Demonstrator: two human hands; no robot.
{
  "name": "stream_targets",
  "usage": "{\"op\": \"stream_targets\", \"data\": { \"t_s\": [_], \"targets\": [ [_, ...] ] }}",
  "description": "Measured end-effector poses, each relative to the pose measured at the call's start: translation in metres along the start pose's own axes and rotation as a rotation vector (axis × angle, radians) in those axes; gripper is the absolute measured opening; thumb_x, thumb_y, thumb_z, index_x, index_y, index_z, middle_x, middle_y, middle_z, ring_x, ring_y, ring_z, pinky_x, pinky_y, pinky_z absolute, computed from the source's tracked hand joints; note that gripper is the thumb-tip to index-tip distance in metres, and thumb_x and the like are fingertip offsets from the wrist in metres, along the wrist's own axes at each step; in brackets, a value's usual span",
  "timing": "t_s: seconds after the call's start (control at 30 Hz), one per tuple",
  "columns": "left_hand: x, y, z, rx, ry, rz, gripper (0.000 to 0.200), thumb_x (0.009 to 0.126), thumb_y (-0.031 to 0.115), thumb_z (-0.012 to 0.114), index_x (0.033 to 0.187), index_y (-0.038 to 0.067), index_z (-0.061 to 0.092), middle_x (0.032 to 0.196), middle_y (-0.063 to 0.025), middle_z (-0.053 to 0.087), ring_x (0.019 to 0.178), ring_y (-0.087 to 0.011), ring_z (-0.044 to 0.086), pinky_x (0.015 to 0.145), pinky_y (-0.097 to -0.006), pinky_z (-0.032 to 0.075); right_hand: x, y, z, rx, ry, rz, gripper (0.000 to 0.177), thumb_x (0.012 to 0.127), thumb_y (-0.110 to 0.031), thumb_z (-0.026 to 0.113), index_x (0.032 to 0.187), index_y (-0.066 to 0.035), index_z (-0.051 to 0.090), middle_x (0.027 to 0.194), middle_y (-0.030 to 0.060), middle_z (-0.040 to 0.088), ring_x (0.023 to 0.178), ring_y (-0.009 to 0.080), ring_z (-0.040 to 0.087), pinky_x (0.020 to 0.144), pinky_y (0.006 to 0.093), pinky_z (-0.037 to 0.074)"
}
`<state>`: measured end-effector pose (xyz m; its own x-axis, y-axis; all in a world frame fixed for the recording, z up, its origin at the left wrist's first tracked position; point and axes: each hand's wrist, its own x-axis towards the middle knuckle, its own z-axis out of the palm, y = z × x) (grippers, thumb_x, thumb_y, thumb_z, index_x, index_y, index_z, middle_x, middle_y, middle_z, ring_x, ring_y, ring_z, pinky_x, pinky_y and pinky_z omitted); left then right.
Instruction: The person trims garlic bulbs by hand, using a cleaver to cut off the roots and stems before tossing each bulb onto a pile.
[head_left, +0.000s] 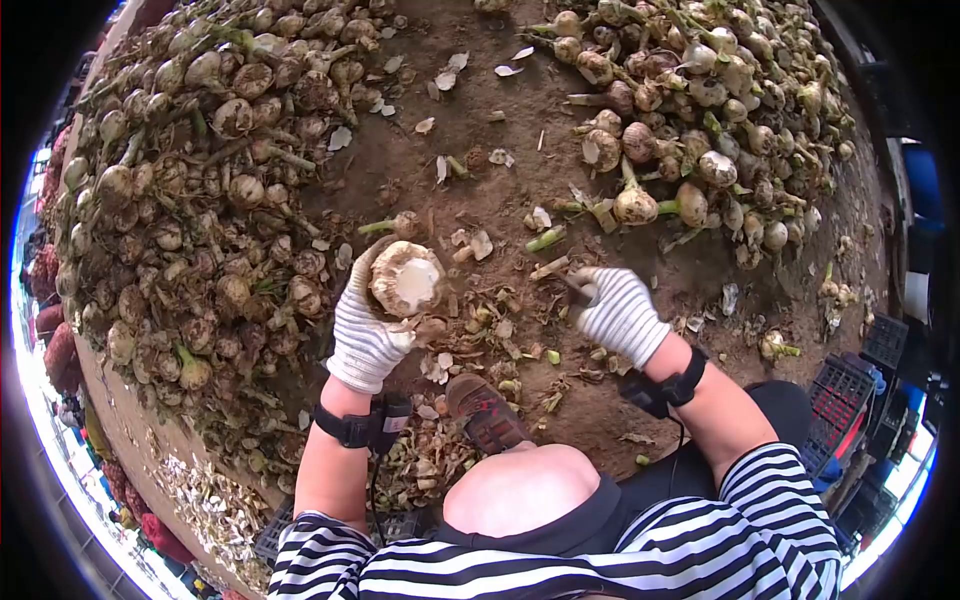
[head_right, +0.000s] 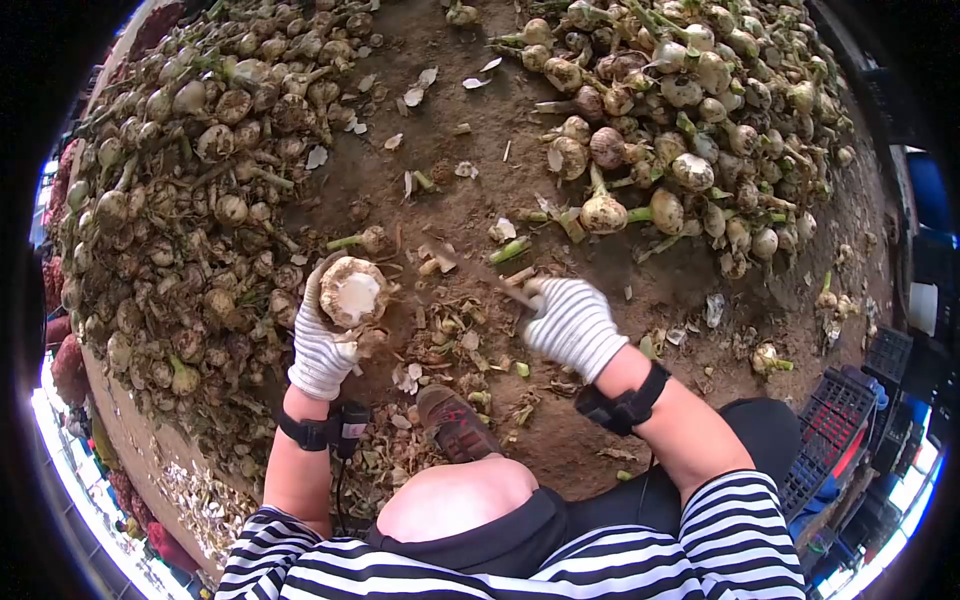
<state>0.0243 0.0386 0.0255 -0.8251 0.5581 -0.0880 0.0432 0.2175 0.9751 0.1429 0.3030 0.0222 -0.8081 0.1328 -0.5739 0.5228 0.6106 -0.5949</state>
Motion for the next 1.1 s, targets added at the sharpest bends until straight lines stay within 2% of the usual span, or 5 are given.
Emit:
{"op": "stream_targets", "data": {
  "t_s": [0.33, 0.6, 0.9, 0.97, 1.1],
  "targets": [
    [-0.011, 0.009, 0.030, -0.890, -0.155, -0.737, 0.042, 0.077, 0.016, 0.062, 0.116, 0.005, 0.050, 0.100, -0.0121, 0.062, 0.089, -0.0260, 0.064, 0.079, -0.0364, 0.056, -0.004, -0.024, 0.001, -0.184, -0.107, -0.065, 0.030, 0.064, -0.019, 0.056, 0.089, -0.006, 0.066, 0.073, 0.0189, 0.062, 0.073, 0.0357, 0.061, 0.066, 0.0412, 0.050],
    [-0.011, 0.009, 0.040, 0.448, -0.156, -0.114, 0.022, 0.076, 0.005, 0.059, 0.098, 0.002, 0.062, 0.087, -0.0104, 0.061, 0.073, -0.0179, 0.059, 0.066, -0.0290, 0.047, -0.004, -0.028, -0.002, -0.347, -0.213, 0.017, 0.029, 0.067, -0.020, 0.055, 0.090, -0.006, 0.066, 0.079, 0.0179, 0.064, 0.078, 0.0340, 0.063, 0.070, 0.0416, 0.051],
    [0.056, 0.039, 0.042, -0.662, -0.291, -0.062, 0.057, 0.087, 0.032, 0.060, 0.134, 0.009, 0.038, 0.121, -0.0066, 0.051, 0.113, -0.0174, 0.047, 0.096, -0.0325, 0.037, 0.013, 0.026, 0.022, -0.207, 0.053, 0.104, 0.033, 0.066, -0.021, 0.057, 0.093, -0.004, 0.066, 0.086, 0.0204, 0.065, 0.085, 0.0347, 0.062, 0.076, 0.0386, 0.050],
    [0.083, 0.045, 0.032, 0.515, 0.118, 0.466, 0.059, 0.082, 0.028, 0.062, 0.134, 0.013, 0.039, 0.129, -0.0139, 0.046, 0.122, -0.0260, 0.042, 0.101, -0.0370, 0.034, 0.006, 0.010, 0.007, -0.036, 0.107, 0.117, 0.028, 0.067, -0.015, 0.056, 0.090, -0.002, 0.065, 0.076, 0.0199, 0.064, 0.072, 0.0339, 0.062, 0.067, 0.0371, 0.050],
    [0.053, -0.096, -0.024, 1.106, 0.001, -0.259, 0.055, 0.076, 0.021, 0.065, 0.127, 0.014, 0.044, 0.128, -0.0196, 0.045, 0.117, -0.0356, 0.046, 0.096, -0.0429, 0.040, 0.013, 0.053, 0.023, -0.061, 0.121, 0.119, 0.026, 0.067, -0.014, 0.057, 0.088, -0.001, 0.065, 0.068, 0.0187, 0.063, 0.060, 0.0320, 0.058, 0.060, 0.0354, 0.048]
  ]
}}
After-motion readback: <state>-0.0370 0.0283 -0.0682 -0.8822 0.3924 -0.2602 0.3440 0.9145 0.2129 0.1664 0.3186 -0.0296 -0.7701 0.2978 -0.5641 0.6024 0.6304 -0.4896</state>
